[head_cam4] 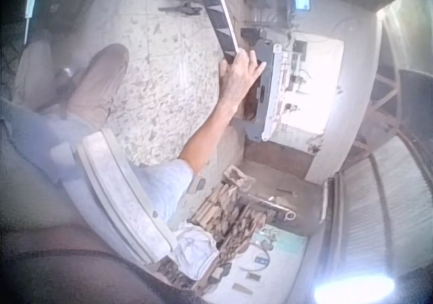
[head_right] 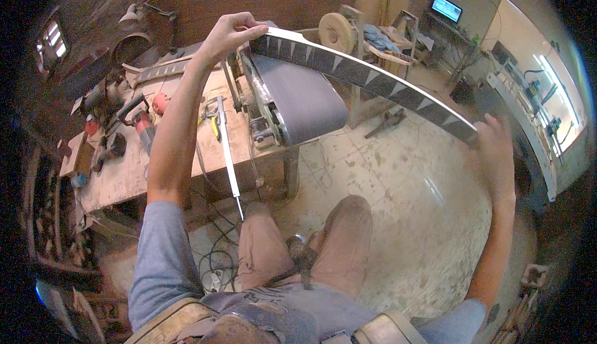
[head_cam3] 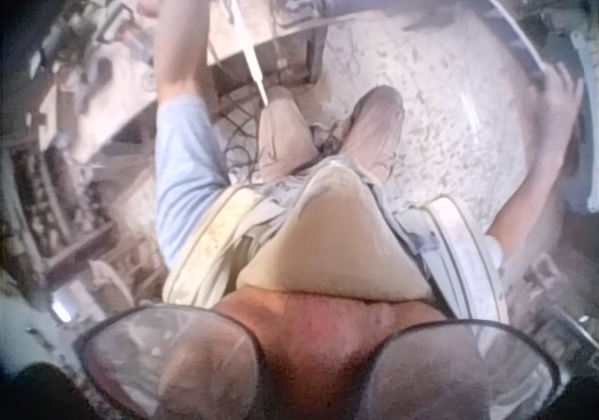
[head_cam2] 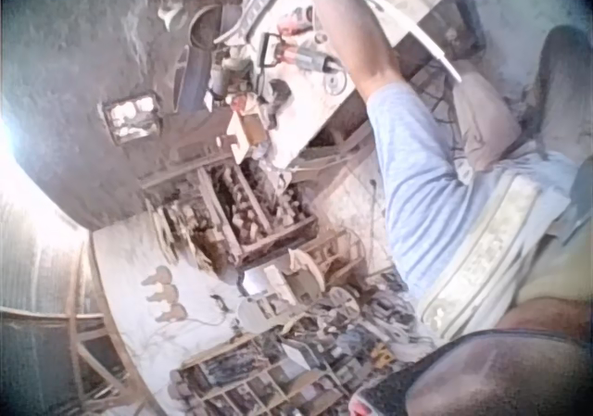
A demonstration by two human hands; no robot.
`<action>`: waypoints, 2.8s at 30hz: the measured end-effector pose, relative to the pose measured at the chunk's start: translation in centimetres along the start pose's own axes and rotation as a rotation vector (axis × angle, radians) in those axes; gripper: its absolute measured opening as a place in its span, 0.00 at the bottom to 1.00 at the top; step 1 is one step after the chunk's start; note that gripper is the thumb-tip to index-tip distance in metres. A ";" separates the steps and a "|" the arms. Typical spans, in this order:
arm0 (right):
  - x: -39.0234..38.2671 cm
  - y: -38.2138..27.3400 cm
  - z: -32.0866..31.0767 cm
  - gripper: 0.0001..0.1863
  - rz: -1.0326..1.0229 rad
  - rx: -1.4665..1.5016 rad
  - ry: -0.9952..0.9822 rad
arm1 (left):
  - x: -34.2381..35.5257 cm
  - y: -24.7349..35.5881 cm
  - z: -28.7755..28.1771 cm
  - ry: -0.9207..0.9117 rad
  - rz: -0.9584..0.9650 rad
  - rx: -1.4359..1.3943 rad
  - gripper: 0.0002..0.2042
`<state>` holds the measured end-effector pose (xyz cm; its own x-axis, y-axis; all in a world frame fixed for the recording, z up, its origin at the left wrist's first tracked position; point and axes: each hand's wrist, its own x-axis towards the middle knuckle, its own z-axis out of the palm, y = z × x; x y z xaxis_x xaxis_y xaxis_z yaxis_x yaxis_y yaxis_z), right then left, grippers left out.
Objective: The person measures the neck of a guitar using a caliper and then sands the sides of the guitar neck on a belt sander.
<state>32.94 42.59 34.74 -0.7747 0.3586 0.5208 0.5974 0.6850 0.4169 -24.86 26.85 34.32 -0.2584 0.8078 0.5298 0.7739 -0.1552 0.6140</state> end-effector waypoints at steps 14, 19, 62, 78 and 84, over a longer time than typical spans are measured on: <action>2.5 2.3 2.8 0.31 -0.053 0.062 -0.004 | -0.4 -0.7 -0.5 0.055 0.023 0.070 0.18; 2.4 -0.2 0.8 0.31 -0.066 0.078 0.011 | -0.7 -1.3 -1.6 0.044 -0.012 0.008 0.18; 4.1 -5.9 -2.9 0.29 -0.202 0.718 0.004 | 5.5 -7.5 -4.5 0.035 -0.202 0.234 0.25; 18.6 -13.2 2.7 0.19 -0.440 0.847 0.054 | 5.5 -17.5 -13.5 0.304 -0.506 0.000 0.19; 21.2 -15.2 4.0 0.18 -0.493 0.898 0.072 | 3.1 -18.4 -16.3 0.382 -0.528 -0.208 0.21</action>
<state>6.63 42.34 36.49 -0.8600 -0.1097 0.4984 -0.1825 0.9781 -0.0996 -49.29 22.97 34.24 -0.7863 0.5536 0.2742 0.3708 0.0680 0.9262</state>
